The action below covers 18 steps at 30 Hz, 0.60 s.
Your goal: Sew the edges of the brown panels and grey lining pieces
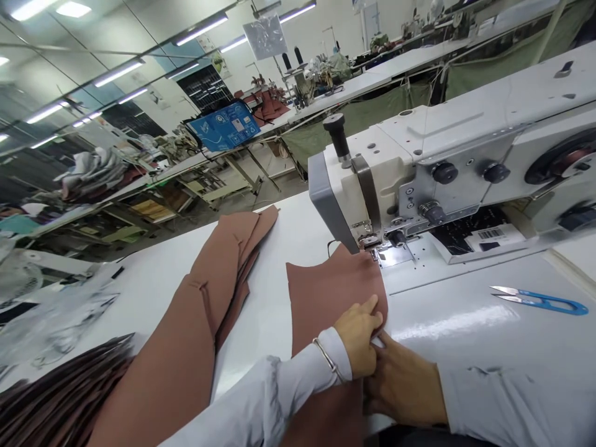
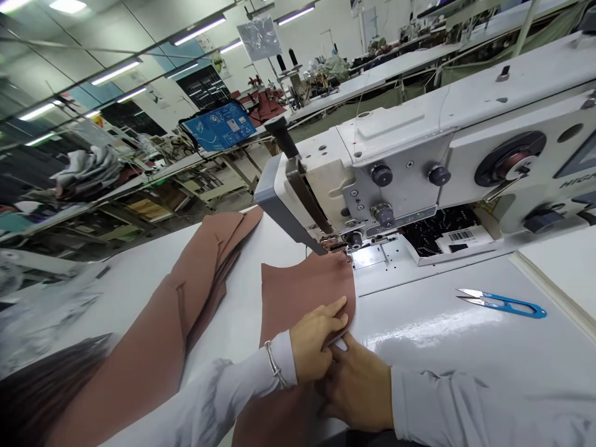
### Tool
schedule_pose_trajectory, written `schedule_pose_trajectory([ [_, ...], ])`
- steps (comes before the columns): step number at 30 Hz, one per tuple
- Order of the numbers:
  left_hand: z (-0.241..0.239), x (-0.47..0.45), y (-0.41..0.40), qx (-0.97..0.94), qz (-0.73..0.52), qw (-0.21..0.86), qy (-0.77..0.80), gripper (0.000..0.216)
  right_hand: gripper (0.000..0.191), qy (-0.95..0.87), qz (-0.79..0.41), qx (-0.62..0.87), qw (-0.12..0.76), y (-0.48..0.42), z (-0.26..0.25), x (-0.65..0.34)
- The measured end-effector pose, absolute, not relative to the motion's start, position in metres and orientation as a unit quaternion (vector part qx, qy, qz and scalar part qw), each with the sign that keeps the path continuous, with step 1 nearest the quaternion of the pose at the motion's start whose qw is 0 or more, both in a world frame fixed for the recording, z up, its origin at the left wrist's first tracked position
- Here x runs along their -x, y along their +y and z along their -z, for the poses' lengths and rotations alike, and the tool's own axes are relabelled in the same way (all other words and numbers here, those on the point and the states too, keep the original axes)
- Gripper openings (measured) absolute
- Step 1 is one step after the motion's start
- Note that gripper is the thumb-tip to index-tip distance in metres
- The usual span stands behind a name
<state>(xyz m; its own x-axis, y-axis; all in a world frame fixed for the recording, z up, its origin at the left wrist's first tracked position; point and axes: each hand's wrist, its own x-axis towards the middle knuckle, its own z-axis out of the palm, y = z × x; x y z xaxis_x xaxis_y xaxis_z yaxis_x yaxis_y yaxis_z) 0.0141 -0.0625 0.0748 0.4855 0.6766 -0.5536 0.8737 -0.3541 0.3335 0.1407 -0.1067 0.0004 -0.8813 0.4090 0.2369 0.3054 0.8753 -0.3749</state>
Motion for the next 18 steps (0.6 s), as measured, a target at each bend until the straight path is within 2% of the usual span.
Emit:
schedule_pose_trajectory([
  [9, -0.077, -0.023, -0.068, -0.814, 0.173, 0.280, 0.479, 0.069, 0.032, -0.963, -0.126, 0.188, 0.149, -0.121, -0.001, -0.134],
  [15, -0.071, -0.025, -0.074, -0.820, 0.162, 0.266, 0.480, 0.070, 0.025, -0.958, -0.143, 0.194, 0.156, -0.123, 0.001, -0.132],
  [18, -0.067, -0.027, -0.075, -0.817, 0.166, 0.262, 0.487, 0.070, 0.028, -0.952, -0.162, 0.196, 0.173, -0.125, 0.002, -0.133],
])
